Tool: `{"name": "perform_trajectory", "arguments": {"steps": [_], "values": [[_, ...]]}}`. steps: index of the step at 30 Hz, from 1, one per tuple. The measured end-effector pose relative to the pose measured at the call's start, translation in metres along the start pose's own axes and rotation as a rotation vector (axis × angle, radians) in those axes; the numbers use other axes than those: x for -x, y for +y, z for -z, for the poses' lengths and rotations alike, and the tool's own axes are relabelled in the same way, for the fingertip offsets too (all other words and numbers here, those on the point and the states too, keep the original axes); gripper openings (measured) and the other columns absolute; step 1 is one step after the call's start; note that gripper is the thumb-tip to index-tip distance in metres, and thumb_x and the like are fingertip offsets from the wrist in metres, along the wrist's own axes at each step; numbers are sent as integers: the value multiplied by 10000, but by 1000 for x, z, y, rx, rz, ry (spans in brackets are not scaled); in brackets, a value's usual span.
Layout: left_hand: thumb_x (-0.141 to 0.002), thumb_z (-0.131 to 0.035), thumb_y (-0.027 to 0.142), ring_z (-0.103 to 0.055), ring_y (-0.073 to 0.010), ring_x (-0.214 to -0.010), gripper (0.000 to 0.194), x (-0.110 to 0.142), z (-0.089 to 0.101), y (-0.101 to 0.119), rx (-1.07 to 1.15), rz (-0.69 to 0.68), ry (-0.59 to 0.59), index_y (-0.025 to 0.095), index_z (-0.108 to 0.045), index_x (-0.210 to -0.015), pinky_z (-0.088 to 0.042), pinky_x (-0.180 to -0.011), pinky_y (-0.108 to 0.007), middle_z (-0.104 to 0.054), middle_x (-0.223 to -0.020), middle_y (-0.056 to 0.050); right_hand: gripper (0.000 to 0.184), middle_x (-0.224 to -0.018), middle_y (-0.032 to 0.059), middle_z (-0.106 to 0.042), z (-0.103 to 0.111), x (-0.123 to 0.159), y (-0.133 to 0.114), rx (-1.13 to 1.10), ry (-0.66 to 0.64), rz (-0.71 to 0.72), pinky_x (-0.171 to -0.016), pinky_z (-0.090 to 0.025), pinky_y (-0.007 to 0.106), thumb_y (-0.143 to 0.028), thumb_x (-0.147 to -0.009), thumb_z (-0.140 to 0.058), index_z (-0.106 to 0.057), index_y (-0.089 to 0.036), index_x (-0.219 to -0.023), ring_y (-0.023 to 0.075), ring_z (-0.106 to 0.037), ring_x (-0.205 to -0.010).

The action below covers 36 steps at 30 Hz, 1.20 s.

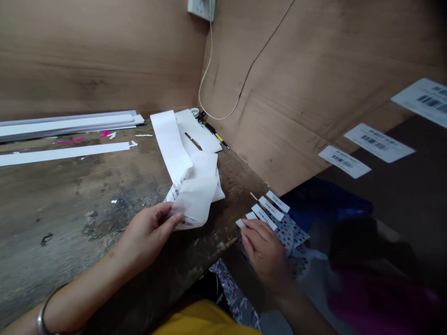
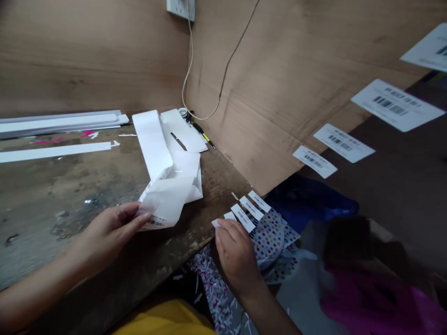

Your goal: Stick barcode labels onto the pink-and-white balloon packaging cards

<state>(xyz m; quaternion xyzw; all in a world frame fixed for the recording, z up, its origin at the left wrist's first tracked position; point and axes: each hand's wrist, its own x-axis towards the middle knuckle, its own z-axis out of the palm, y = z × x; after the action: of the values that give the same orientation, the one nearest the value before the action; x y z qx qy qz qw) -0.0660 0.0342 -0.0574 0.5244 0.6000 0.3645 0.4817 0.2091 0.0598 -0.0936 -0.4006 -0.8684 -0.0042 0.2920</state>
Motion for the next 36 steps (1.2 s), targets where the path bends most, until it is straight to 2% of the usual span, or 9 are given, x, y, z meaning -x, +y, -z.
{"name": "perform_trajectory", "arguments": {"steps": [8, 10, 14, 18, 20, 22, 25, 30, 36], "values": [[-836, -527, 472, -605, -203, -809, 354, -1, 0, 0, -24, 5, 13, 154, -639, -941, -442, -689, -252, -708, -887, -37, 183, -1039, 96, -675, 17, -2, -2, -81, -266, -73, -887, -492, 495, -175, -849, -568, -647, -172, -1014, 274, -554, -1034], [-845, -521, 447, -604, -201, -819, 328, -1, -3, 1, -2, -24, 19, 156, -642, -935, -444, -705, -255, -704, -893, -38, 169, -1046, 92, -680, 25, -9, 0, -63, -254, -59, -892, -482, 517, -204, -851, -568, -667, -179, -986, 290, -549, -1047], [-863, -498, 377, -584, -183, -788, 271, -3, -6, 4, -31, -118, -19, 151, -648, -869, -439, -711, -257, -683, -840, -37, 222, -1129, 90, -642, 37, -51, -11, -107, -66, 19, -949, -451, 476, -192, -887, -490, -634, -186, -1055, 252, -537, -1098], [-874, -469, 325, -541, -148, -713, 253, -6, 0, 15, -124, -254, -167, 141, -639, -844, -420, -654, -232, -634, -769, -18, 353, -1324, 97, -502, 38, -115, -41, -284, -299, 327, -1057, -343, 442, -201, -872, -524, -510, -180, -1225, 242, -343, -1303], [-870, -475, 325, -515, -134, -690, 249, -8, 6, 24, -193, -287, -233, 139, -638, -838, -404, -634, -218, -605, -746, -4, 288, -1171, 92, -594, 31, -141, -50, -355, -476, 427, -977, -414, 393, -209, -850, -574, -544, -178, -1134, 235, -480, -1173], [-862, -487, 340, -490, -127, -676, 253, -9, 12, 31, -270, -269, -263, 139, -641, -854, -388, -619, -212, -578, -728, 6, 150, -923, 41, -646, 23, -160, -51, -399, -632, 426, -764, -484, 294, -213, -840, -596, -575, -179, -984, 182, -596, -875], [-867, -478, 387, -448, -118, -650, 300, -11, 20, 35, -295, -215, -264, 142, -648, -894, -364, -592, -207, -537, -698, 16, 45, -696, -29, -590, 12, -175, -46, -443, -791, 395, -546, -397, 206, -199, -864, -561, -584, -172, -836, 115, -535, -624], [-864, -462, 485, -366, -99, -590, 405, -15, 29, 30, -288, -223, -261, 131, -651, -810, -330, -541, -197, -438, -619, 36, 185, -648, -41, -537, 3, -177, -42, -574, -877, 386, -558, -367, 198, -208, -894, -517, -593, -151, -735, 103, -496, -617], [-897, -415, 443, -370, -97, -594, 384, -19, 36, 25, -281, -244, -367, 132, -631, -837, -336, -555, -202, -452, -645, 27, 224, -682, -40, -542, -5, -169, -41, -722, -868, 377, -595, -372, 188, -245, -931, -471, -616, -154, -787, 97, -503, -648]]}}
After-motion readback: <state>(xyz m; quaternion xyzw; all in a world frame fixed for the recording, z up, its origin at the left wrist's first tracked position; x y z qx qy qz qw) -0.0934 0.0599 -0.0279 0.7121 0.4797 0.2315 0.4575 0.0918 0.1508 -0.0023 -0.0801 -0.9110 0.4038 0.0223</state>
